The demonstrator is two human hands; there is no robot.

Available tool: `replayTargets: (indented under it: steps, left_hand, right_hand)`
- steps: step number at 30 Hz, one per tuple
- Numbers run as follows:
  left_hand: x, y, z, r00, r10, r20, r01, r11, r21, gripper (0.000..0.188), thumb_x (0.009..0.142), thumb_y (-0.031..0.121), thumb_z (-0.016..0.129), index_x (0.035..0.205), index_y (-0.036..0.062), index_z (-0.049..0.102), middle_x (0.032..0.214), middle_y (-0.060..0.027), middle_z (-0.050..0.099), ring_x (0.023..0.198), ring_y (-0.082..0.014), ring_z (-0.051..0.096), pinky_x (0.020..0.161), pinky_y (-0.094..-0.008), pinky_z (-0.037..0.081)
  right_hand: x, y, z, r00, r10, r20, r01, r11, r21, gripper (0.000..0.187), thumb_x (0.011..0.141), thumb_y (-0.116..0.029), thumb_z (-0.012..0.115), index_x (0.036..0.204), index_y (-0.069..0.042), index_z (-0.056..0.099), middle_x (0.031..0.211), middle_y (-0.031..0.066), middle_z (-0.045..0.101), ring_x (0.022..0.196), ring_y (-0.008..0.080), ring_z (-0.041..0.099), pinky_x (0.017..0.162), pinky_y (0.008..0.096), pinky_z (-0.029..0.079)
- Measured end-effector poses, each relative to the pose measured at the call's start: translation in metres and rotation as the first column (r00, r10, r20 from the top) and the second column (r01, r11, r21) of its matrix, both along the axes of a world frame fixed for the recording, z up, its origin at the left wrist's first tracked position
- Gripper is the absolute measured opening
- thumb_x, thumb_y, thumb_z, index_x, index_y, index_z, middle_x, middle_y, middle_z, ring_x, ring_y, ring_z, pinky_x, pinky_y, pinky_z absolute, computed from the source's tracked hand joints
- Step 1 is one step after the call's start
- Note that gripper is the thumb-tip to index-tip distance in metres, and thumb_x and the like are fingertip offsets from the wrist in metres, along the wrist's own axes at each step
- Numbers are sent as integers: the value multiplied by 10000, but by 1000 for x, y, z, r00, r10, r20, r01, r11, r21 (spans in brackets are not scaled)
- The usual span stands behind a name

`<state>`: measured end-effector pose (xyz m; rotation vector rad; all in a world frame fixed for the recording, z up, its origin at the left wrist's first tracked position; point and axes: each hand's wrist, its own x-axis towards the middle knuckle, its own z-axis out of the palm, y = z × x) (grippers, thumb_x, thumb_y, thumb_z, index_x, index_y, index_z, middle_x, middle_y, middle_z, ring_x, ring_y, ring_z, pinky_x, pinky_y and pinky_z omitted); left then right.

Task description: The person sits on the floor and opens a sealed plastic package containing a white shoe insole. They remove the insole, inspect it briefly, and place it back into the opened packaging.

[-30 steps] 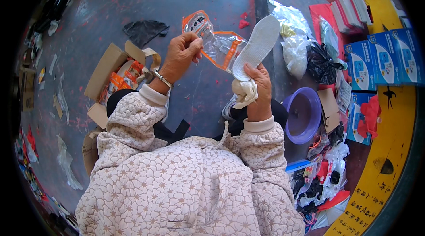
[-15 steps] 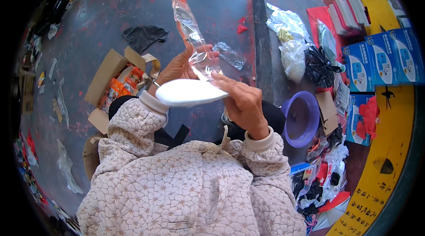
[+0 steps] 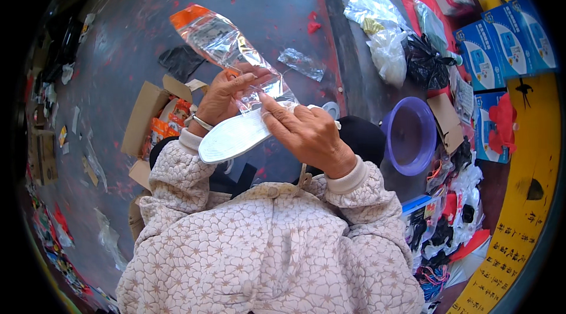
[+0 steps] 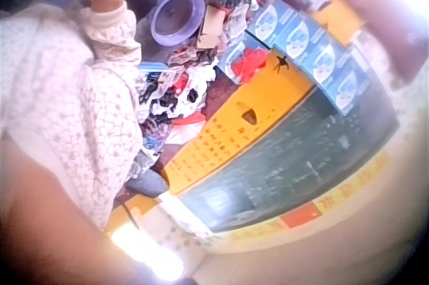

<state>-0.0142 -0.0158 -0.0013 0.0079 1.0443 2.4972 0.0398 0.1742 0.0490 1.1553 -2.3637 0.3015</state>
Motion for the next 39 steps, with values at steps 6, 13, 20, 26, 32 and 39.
replayTargets:
  steps: [6,13,20,26,32,39]
  left_hand:
    - [-5,-2,-13,980,107,166,-115,993,37,163,870,150,565,976,27,573,973,-131,623,1002,-238,577,856,-395,492]
    - [-7,-2,-11,955,240,173,-253,966,53,130,860,140,582,885,11,586,889,-152,636,830,-191,625,708,-341,555]
    - [-4,3,-18,942,330,57,-331,944,7,183,830,176,637,907,33,552,847,-86,603,788,-172,611,691,-318,548]
    - [-3,9,-23,966,258,-23,-259,962,-90,307,820,314,639,940,48,545,919,-89,599,848,-178,603,736,-346,538]
    - [-2,10,-23,963,230,-143,-257,942,-215,359,827,359,622,957,33,545,928,-104,611,826,-178,617,704,-295,531]
    - [-6,-1,-5,989,147,25,-149,987,58,640,825,541,521,1179,20,412,1121,-170,528,1055,-291,528,846,-418,471]
  right_hand:
    - [2,-5,-3,999,-13,31,13,1000,8,206,718,-69,640,923,-56,647,1148,89,597,530,86,519,439,210,385]
    - [10,-3,-9,940,2,342,104,951,-292,270,705,19,614,967,-43,639,1106,101,613,620,128,591,509,227,449]
    - [18,16,-19,360,667,652,831,89,-549,300,815,23,532,1114,36,532,1089,159,592,815,140,621,711,245,508]
    - [-5,18,-23,86,894,439,914,105,-392,295,828,-6,537,1118,40,514,1060,163,603,805,167,638,702,274,539]
    - [-3,13,-40,-55,900,433,927,207,-312,302,804,-48,602,1089,18,528,1007,165,618,701,149,638,608,243,525]
    - [-8,24,-29,204,700,684,844,229,-486,240,790,-39,608,1018,28,579,856,108,648,685,138,634,609,246,527]
